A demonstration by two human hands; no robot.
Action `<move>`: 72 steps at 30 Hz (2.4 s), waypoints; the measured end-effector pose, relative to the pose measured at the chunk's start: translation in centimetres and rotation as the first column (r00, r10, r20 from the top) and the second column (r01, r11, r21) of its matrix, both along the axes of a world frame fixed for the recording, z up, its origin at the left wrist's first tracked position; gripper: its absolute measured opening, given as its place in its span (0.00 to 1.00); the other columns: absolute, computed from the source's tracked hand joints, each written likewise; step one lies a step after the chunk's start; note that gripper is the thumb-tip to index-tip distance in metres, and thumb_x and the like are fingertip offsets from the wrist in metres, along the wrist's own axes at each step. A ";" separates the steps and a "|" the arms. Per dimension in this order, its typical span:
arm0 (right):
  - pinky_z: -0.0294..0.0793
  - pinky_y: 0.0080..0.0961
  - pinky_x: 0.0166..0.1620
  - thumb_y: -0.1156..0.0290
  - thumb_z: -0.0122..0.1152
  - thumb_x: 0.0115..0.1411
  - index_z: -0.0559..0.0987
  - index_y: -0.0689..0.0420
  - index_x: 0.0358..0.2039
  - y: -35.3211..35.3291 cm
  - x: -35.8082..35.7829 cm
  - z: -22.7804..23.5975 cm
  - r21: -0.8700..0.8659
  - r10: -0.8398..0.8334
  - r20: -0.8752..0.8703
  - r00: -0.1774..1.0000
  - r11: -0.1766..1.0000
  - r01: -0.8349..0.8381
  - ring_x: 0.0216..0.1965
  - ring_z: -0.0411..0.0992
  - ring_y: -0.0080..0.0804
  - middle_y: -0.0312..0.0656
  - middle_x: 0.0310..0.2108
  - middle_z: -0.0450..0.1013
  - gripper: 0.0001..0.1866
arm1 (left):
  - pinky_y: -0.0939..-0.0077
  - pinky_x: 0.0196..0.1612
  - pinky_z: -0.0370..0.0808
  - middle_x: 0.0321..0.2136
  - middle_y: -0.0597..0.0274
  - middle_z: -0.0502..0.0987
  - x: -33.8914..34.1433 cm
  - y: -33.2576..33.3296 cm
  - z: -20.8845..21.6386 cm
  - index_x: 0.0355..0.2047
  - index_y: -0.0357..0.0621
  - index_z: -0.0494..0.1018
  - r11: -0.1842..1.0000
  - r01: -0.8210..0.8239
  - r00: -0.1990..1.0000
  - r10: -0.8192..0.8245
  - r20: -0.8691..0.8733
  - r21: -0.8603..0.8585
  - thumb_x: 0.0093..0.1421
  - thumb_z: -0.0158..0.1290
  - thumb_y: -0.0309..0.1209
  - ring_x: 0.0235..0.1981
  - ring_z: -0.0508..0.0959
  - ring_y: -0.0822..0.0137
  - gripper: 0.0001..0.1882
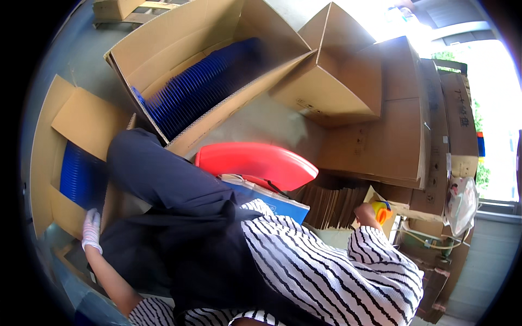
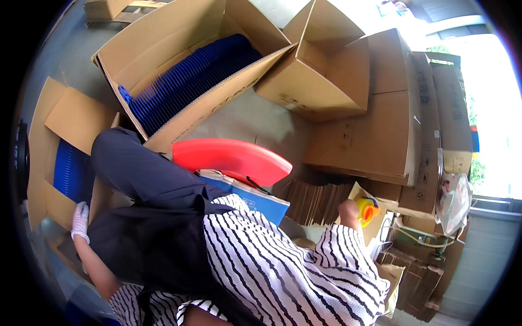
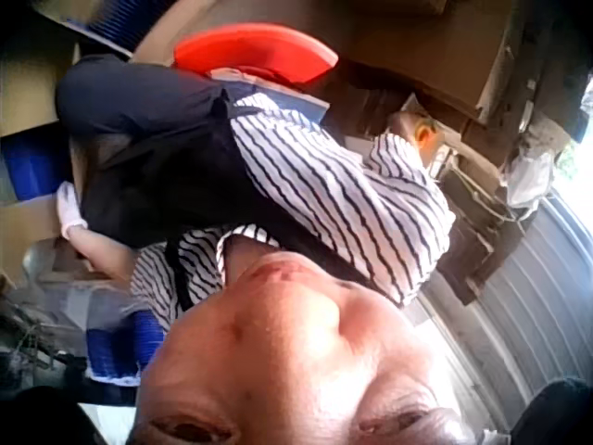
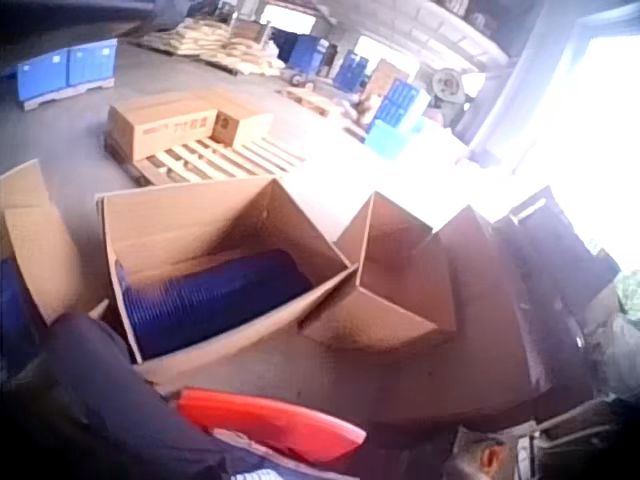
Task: The person scans blue plastic plates with a handheld device, wipes them with a cloth, and stacks them into a cardboard box. The person then closes the box flaps and seals the box with a tape dispenser.
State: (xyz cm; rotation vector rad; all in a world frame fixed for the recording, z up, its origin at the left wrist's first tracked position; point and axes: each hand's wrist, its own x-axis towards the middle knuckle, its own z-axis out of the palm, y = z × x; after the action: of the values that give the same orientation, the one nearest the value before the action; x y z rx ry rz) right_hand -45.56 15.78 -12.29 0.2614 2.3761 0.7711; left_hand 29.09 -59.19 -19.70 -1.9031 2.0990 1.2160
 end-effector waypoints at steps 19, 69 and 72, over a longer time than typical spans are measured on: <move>0.76 0.32 0.45 0.59 0.53 0.69 0.72 0.53 0.51 0.1 12.6 -1.3 -0.936 -0.927 0.348 0.139 -0.338 0.096 0.41 0.71 0.35 0.41 0.41 0.72 0.16 | 0.74 0.65 0.59 0.62 0.55 0.66 7.2 -5.1 -5.2 0.62 0.38 0.62 0.901 -0.211 0.894 0.334 -0.298 0.379 0.72 0.36 0.33 0.62 0.65 0.60 0.21; 0.78 0.41 0.53 0.62 0.51 0.69 0.75 0.65 0.50 -33.3 -5.6 -4.4 0.083 -0.130 0.867 0.481 -0.914 -0.396 0.49 0.76 0.42 0.46 0.50 0.77 0.19 | 0.60 0.49 0.74 0.42 0.43 0.79 -6.9 2.1 3.6 0.49 0.49 0.74 0.960 0.162 0.986 -0.151 0.067 -0.228 0.66 0.53 0.38 0.45 0.78 0.44 0.14; 0.79 0.34 0.48 0.63 0.55 0.68 0.77 0.62 0.49 -40.4 -3.2 -3.2 -0.090 -0.246 0.849 0.467 -0.939 -0.331 0.46 0.77 0.40 0.45 0.49 0.77 0.17 | 0.65 0.46 0.75 0.39 0.46 0.80 -6.7 3.0 5.7 0.48 0.47 0.75 0.952 0.148 0.987 -0.125 0.102 -0.268 0.66 0.53 0.34 0.39 0.79 0.49 0.12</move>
State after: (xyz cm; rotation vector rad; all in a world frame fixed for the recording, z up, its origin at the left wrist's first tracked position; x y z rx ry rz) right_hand -48.75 -24.63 -15.54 -0.7163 -0.7024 3.1079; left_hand 22.40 -56.20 -13.95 -1.8310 2.4139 0.8389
